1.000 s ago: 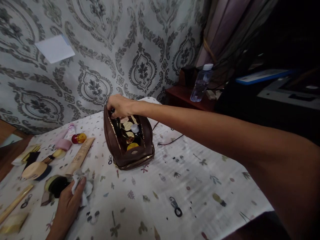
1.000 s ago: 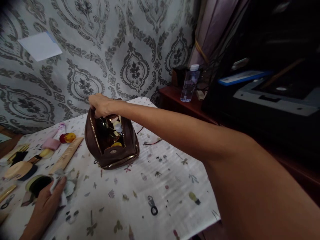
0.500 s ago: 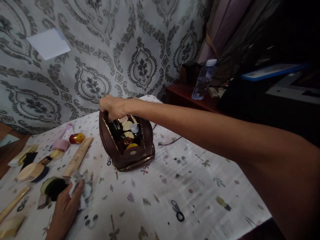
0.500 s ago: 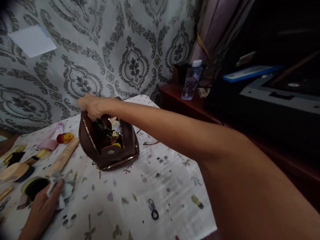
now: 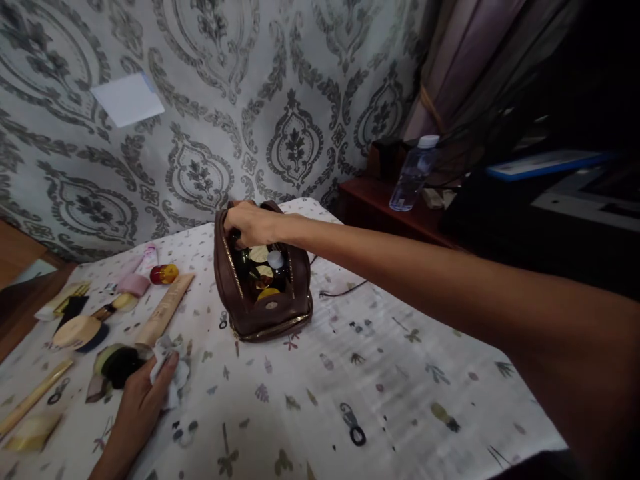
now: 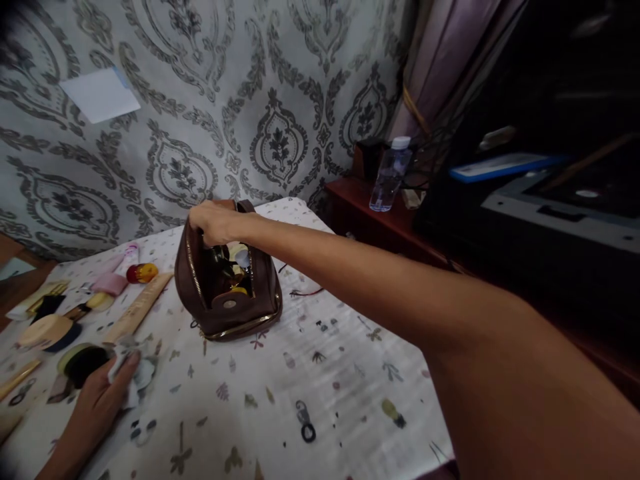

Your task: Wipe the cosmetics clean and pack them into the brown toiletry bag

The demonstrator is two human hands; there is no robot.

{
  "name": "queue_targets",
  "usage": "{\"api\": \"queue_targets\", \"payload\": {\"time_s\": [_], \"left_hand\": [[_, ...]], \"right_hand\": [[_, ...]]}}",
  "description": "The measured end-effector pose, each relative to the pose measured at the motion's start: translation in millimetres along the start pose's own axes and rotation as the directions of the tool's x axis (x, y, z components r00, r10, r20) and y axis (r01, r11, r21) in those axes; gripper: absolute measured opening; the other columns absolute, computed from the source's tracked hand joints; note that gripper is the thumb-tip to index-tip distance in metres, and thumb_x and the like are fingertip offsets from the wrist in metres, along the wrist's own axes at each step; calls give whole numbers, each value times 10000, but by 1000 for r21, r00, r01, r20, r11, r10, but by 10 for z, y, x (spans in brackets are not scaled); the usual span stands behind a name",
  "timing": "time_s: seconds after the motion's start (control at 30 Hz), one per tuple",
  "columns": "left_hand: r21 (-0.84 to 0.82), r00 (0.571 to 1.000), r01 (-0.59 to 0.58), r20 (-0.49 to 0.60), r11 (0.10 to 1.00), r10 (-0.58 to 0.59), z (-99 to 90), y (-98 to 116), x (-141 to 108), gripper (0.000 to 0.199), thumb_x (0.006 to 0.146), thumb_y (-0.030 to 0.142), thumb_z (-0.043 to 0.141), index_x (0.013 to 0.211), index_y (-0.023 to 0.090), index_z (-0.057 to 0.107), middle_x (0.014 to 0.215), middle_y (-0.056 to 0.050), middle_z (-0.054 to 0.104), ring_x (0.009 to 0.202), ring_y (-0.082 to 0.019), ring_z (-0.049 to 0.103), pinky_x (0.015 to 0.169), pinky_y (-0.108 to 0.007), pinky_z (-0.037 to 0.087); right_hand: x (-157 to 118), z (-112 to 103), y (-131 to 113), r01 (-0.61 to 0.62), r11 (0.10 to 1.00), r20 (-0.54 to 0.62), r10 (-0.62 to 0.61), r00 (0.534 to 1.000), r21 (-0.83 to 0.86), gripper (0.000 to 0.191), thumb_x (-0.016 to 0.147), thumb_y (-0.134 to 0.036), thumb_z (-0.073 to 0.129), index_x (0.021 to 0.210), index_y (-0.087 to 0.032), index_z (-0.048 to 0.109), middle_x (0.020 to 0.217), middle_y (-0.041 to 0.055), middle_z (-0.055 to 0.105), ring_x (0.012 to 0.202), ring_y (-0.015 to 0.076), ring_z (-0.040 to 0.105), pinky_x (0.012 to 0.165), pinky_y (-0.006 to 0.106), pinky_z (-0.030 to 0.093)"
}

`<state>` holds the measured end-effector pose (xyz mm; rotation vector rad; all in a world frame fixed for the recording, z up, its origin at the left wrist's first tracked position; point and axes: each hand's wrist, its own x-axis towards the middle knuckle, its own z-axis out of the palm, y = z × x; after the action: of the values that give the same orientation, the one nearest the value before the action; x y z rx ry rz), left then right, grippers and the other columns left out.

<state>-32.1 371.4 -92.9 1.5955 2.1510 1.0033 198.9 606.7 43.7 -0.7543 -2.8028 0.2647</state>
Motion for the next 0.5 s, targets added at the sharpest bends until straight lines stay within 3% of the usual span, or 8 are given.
{"api": "queue_targets", "payload": {"time_s": [0.13,0.4,0.5], "left_hand": [[-9,998,-65,-3,998,65,5,22,-1,479,790,624,513,562,235,351,501,56,350,460,-111,358,425,-236,332],[29,997,-76,0,997,76,-2,-13,-7,469,811,605,499,557,236,358,483,59,357,439,-110,371,418,-234,338],[34,996,-84,-8,996,84,1,-36,0,461,813,597,500,562,233,368,501,55,369,451,-112,385,420,-232,348]], "right_hand": [[10,27,48,-36,999,-62,37,997,11,317,762,-155,739,1078,-132,729,1090,82,723,1061,217,637,857,243,465],[44,66,74,-31,998,-42,33,999,50,235,794,-179,726,1022,-122,728,1011,74,727,971,199,660,773,228,455],[5,62,83,-21,999,-41,23,999,49,291,794,-221,739,1063,-118,698,1045,84,711,992,210,643,793,247,452]]}}
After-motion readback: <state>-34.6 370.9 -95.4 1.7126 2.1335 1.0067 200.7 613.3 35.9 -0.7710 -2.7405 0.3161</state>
